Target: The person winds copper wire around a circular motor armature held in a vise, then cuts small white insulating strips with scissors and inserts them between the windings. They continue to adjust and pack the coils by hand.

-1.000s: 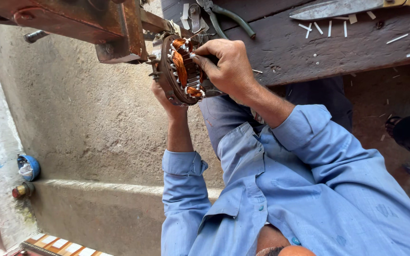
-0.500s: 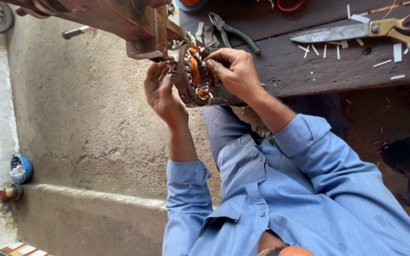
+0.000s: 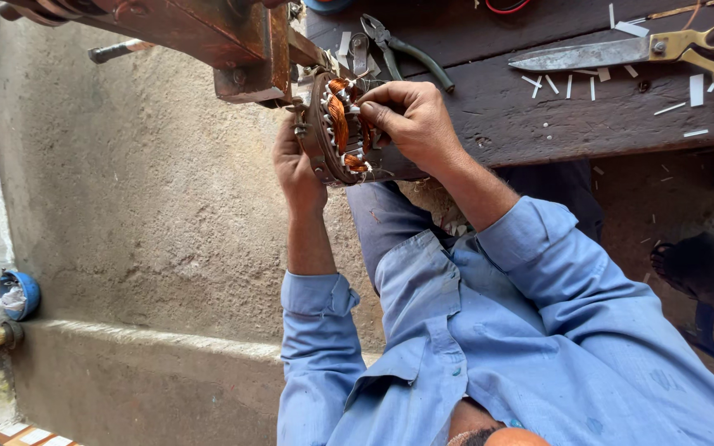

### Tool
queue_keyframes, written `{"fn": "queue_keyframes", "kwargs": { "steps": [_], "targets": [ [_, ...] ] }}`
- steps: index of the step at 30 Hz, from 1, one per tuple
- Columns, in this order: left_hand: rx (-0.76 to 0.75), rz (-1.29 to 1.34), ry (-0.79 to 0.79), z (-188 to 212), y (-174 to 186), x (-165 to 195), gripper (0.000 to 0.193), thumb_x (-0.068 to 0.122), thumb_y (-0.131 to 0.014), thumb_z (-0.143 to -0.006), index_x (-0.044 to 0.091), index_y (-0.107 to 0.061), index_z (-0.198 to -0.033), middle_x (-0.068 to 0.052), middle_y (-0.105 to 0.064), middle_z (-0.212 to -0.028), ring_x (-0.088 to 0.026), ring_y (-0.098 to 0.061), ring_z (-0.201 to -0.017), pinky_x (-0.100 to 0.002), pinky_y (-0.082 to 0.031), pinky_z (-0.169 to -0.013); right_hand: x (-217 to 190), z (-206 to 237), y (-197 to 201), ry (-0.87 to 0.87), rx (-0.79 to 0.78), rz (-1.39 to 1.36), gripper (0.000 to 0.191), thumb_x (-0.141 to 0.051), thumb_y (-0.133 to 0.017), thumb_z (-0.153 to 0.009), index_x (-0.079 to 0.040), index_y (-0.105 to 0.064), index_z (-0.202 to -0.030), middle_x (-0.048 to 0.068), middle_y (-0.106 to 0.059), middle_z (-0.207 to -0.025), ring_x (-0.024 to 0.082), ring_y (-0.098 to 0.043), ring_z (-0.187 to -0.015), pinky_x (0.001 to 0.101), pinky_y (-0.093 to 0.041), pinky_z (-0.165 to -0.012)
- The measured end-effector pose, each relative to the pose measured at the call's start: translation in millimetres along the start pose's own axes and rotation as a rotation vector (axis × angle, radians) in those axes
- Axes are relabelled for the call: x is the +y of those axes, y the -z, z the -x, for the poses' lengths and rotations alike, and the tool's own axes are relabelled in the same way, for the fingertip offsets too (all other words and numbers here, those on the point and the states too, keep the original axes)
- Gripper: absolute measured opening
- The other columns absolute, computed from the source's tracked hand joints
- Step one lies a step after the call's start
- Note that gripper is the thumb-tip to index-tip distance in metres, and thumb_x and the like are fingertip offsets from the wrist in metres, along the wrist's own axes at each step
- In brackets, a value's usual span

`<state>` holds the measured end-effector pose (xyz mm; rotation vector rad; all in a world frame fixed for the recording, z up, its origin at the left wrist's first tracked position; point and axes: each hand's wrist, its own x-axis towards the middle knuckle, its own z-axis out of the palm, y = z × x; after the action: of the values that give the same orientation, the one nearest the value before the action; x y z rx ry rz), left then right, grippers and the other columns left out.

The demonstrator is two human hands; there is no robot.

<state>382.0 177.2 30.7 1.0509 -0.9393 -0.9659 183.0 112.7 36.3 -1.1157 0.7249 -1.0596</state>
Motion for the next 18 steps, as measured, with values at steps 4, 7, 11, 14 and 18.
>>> {"fn": "queue_keyframes", "kwargs": {
  "steps": [4,7,11,14,18],
  "targets": [
    [-0.073,-0.069,-0.015,-5.0,7.0,-3.9,0.033,-0.007,-0.071,-0.087,-0.005,-0.066,-0.120,-0.008,-0.075,-0.105,-0.013,-0.072,-0.091,-0.028,-0.061,-0.084,-3.2,-2.4,-5.7,0.304,0.082,0.308,0.012,-0.006,-0.076,-0.098,0.000,-0.077,-0.108,0.008,-0.077,-0.094,0.013,-0.072,-0.081,0.0274,-0.058,-0.069],
    [-0.013,-0.109,-0.013,-8.3,6.3,-4.3,0.030,-0.007,-0.072,-0.084,-0.005,-0.069,-0.114,-0.010,-0.076,-0.095,-0.014,-0.073,-0.081,-0.028,-0.061,-0.071,-10.4,3.6,-11.5,0.528,0.126,0.543,0.012,-0.004,-0.078,-0.097,0.000,-0.075,-0.108,0.012,-0.076,-0.101,0.023,-0.075,-0.090,0.0330,-0.061,-0.078],
    [-0.007,-0.136,-0.054,-5.4,5.6,-3.8,0.024,-0.005,-0.073,-0.087,-0.004,-0.071,-0.110,-0.007,-0.074,-0.097,-0.011,-0.070,-0.084,-0.025,-0.059,-0.076,-22.8,5.9,-17.6,0.574,0.175,0.686,0.015,-0.004,-0.080,-0.091,0.001,-0.073,-0.104,0.014,-0.072,-0.101,0.028,-0.073,-0.085,0.0356,-0.060,-0.074],
    [0.010,-0.104,-0.001,-9.2,11.3,-2.3,0.025,-0.002,-0.074,-0.087,-0.004,-0.071,-0.111,-0.007,-0.075,-0.097,-0.010,-0.070,-0.083,-0.025,-0.059,-0.075,-30.0,1.5,-20.6,0.641,0.123,0.867,0.017,-0.004,-0.082,-0.088,-0.002,-0.071,-0.101,0.011,-0.069,-0.098,0.029,-0.070,-0.084,0.0397,-0.057,-0.074],
    [-0.029,-0.086,0.007,-17.3,18.8,-5.6,0.021,-0.001,-0.077,-0.087,-0.004,-0.071,-0.108,-0.007,-0.074,-0.094,-0.009,-0.069,-0.081,-0.024,-0.058,-0.073,-33.4,-4.5,-28.2,0.597,0.096,0.912,0.021,-0.003,-0.081,-0.085,-0.004,-0.066,-0.099,0.009,-0.063,-0.094,0.028,-0.067,-0.083,0.0408,-0.055,-0.073]
  ]
}}
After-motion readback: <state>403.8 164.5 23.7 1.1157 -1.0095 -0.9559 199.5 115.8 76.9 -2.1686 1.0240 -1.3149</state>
